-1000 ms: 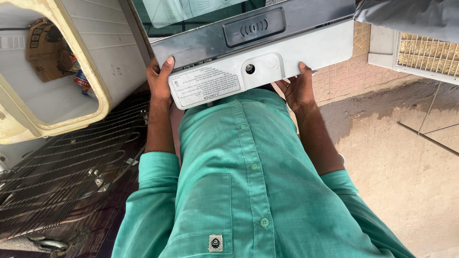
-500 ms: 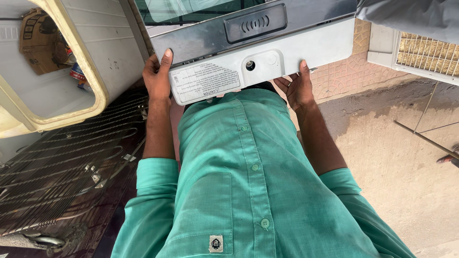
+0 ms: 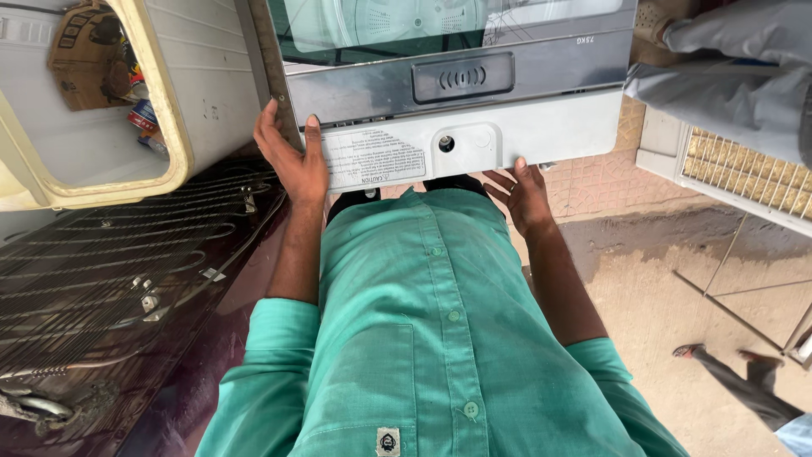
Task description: The person works on a disassembled washing machine control panel, handling a white plastic component and its wiring, connecting the wires, and fitting the component into the panel. The person then lifts the panel, aligns it on the machine, and presses it into place before stepping back.
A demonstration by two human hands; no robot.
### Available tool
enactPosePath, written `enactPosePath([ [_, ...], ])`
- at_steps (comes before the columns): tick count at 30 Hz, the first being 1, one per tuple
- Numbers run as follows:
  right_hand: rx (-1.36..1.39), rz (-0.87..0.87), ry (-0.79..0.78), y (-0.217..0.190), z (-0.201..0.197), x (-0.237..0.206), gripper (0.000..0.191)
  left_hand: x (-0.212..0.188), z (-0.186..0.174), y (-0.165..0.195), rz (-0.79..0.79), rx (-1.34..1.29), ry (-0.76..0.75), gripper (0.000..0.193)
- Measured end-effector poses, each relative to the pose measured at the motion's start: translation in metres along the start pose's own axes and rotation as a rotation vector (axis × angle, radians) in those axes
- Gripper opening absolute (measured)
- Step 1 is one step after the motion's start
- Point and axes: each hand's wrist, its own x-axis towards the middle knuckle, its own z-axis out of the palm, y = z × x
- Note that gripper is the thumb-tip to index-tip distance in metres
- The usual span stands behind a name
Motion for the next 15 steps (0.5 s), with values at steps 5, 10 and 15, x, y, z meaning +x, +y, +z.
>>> enactPosePath([
  [5,-0.551,0.043,-0.114,0.001,-0.040,0.013,0.057,-0.022,-0.009,-0.001,-0.005,0.059,0.113,0.052],
  [10,-1.056,0.089,-0.335,-0.042,-0.062,0.025,0.039,-0.052,-0.010,0.040,0.009,0.060,0.237,0.050],
  [15,-0.908,0.074,-0.715,-0.112,-0.046,0.034,0.027,-0.074,0.001,0.143,0.282,-0.085,0.248,0.044],
])
